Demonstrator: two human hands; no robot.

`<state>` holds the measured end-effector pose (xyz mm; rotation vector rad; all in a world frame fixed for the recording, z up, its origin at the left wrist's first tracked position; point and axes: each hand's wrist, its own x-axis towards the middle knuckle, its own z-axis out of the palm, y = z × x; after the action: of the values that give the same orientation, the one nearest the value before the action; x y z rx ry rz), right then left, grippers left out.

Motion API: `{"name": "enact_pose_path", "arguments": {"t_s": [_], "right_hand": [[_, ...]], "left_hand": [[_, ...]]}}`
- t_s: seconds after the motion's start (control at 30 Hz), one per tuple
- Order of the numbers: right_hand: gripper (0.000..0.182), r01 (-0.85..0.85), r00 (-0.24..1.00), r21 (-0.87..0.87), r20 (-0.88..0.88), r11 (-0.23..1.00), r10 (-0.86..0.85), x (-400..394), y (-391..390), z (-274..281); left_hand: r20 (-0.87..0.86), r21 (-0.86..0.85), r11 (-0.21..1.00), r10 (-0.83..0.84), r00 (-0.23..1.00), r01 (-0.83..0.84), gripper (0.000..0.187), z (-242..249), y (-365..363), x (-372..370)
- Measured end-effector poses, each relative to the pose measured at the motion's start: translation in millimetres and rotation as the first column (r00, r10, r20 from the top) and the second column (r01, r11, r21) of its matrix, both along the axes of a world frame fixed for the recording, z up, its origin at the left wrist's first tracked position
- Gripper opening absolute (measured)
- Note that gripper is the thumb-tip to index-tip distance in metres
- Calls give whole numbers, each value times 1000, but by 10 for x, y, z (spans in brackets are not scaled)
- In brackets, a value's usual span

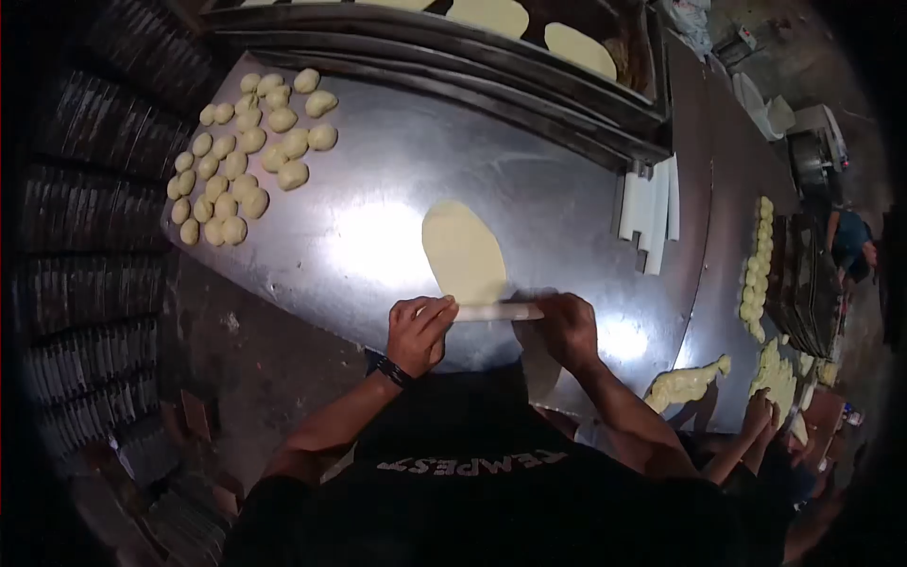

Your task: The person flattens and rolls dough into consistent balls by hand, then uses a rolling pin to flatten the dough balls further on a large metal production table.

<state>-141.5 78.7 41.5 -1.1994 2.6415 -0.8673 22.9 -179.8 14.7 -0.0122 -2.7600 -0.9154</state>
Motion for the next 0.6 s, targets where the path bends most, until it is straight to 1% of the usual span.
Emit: {"name": "enact_pose_path", "arguments": {"t_s": [0.03,0.07,0.1,0.13,0.17,0.2,0.27,0.33,0.4,0.43,0.47,0.5,0.53,0.57,0.6], "right_hand": [[31,31,992,-57,122,998,-24,-109,-41,29],[33,67,968,-107,250,992,-38,-202,-102,55],[35,47,992,17,117,999,-48,-282,-247,123],[36,84,996,95,-26,992,-82,-316,-467,151],[38,134,979,164,-172,977,-105,-350,-755,154],[40,195,942,225,-315,954,-118,-427,-1005,123],[48,180,924,165,-367,970,-109,-760,-1395,-119],[47,125,922,135,-381,983,-65,-1174,-1852,-63],[44,110,964,62,-249,992,-91,-1486,-2209,-65],[44,102,978,20,-183,995,-96,-1607,-2361,-44],[41,135,974,-2,-181,991,-134,-1713,-2499,-8],[42,123,992,172,-12,977,-123,-1819,-2614,130],[42,78,978,330,158,941,-136,-1907,-2673,290],[43,59,977,338,171,939,-123,-1965,-2674,337],[44,36,978,345,183,938,-105,-2011,-2696,300]], "left_hand": [[-32,34,999,-7,999,8,58,19,-54,-66],[13,-22,994,110,994,-110,58,36,-75,-139],[60,-83,972,227,972,-222,57,247,-65,-291],[104,-150,934,341,934,-324,57,359,-59,-426],[194,-165,916,394,899,-366,59,285,-92,-556],[206,-235,903,408,890,-360,60,268,-213,-684],[222,-369,868,431,875,-334,61,214,-519,-1021],[186,-470,813,473,861,-345,63,142,-892,-1391],[105,-481,746,571,814,-461,62,199,-1248,-1756],[47,-465,732,582,812,-497,60,123,-1436,-1895],[105,-437,755,582,806,-488,61,-27,-1671,-2028],[139,-397,790,555,820,-467,57,-30,-1796,-2124],[168,-356,822,524,835,-445,52,-6,-1911,-2219],[129,-179,932,341,931,-317,51,-71,-2047,-2271],[58,-10,988,152,987,-152,50,-222,-2221,-2285]]}}
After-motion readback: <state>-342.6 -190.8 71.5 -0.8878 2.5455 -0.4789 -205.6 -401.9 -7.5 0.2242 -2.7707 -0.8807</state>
